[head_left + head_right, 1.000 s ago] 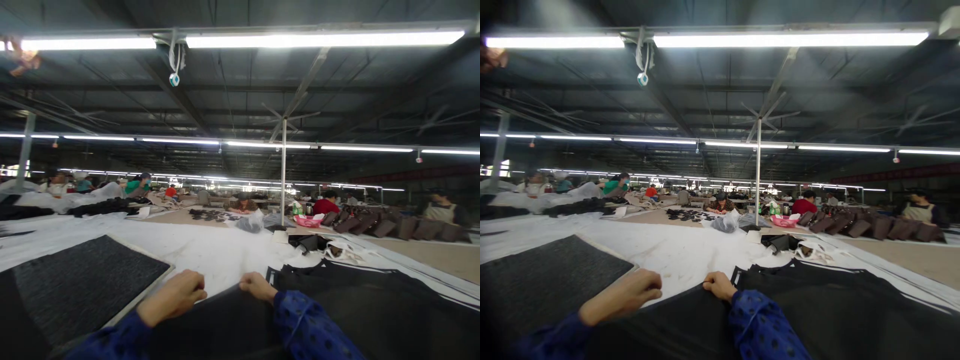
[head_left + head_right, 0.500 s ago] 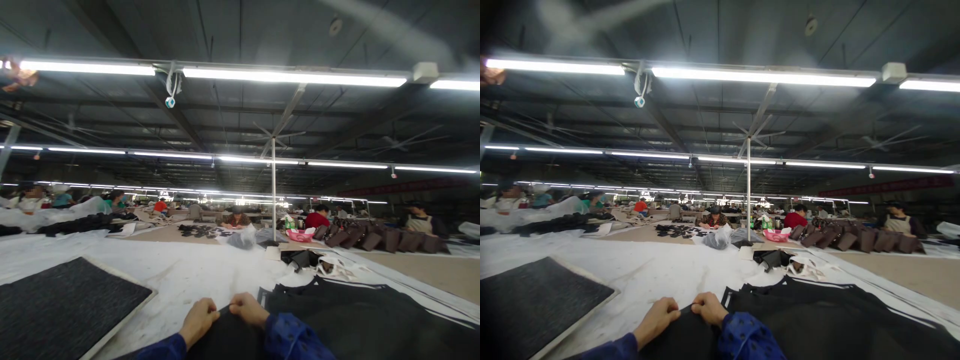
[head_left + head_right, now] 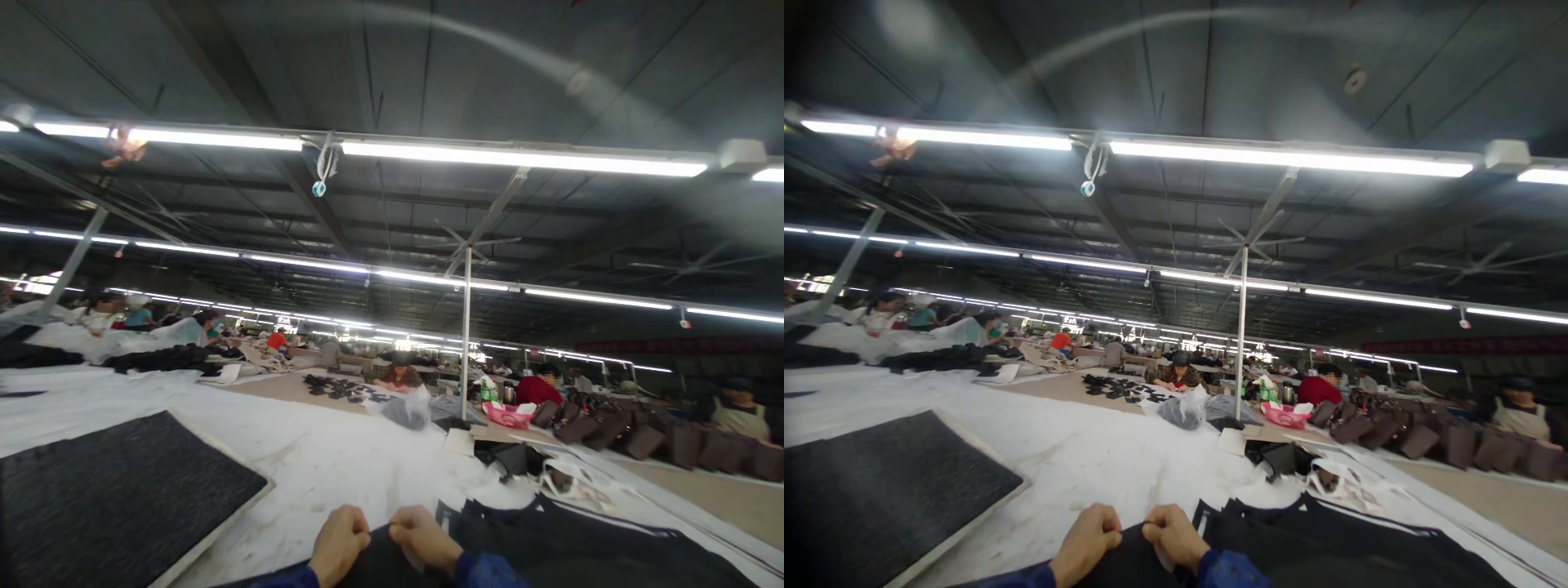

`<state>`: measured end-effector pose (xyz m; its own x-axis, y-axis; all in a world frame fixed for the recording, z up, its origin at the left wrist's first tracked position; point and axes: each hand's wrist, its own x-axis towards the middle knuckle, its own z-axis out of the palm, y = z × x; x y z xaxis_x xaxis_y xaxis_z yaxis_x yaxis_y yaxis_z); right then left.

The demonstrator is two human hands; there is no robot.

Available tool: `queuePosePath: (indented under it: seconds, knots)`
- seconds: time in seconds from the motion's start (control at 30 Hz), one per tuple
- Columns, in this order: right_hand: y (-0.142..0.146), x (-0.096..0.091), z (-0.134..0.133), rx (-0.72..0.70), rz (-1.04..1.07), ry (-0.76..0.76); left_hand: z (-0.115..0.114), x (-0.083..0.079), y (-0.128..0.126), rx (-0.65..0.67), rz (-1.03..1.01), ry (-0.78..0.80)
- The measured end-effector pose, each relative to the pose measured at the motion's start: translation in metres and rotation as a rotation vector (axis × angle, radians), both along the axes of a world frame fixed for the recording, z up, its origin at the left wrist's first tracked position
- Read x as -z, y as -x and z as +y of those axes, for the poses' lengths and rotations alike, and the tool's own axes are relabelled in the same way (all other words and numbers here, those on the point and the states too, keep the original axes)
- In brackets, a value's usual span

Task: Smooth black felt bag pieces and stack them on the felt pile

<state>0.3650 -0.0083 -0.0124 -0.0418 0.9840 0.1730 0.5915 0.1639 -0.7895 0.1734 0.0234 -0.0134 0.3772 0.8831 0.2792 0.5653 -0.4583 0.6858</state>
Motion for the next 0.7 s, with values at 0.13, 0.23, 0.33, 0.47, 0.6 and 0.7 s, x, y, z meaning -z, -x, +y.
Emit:
queuePosePath:
  seconds: [0.13, 0.23, 0.33, 0.47, 0.6, 0.7]
  knots:
    - [-0.002, -0.006, -0.002, -0.027, 0.032, 0.023, -0.001, 0.0, 0.001, -0.008, -0.03, -0.013]
    - [-0.004, -0.01, -0.004, -0.051, 0.048, 0.039, -0.001, 0.0, 0.002, 0.003, -0.059, -0.008]
    - [-0.004, -0.014, -0.007, -0.063, 0.063, 0.046, -0.001, -0.001, 0.002, 0.014, -0.09, -0.006]
    - [-0.004, -0.017, -0.01, -0.095, 0.179, 0.118, -0.001, -0.002, 0.003, 0.032, -0.119, -0.002]
    - [-0.006, -0.02, -0.014, -0.116, 0.256, 0.182, 0.0, 0.0, 0.003, 0.018, -0.14, -0.002]
    - [-0.006, -0.021, -0.016, -0.152, 0.251, 0.175, 0.006, 0.004, 0.003, -0.005, -0.145, 0.011]
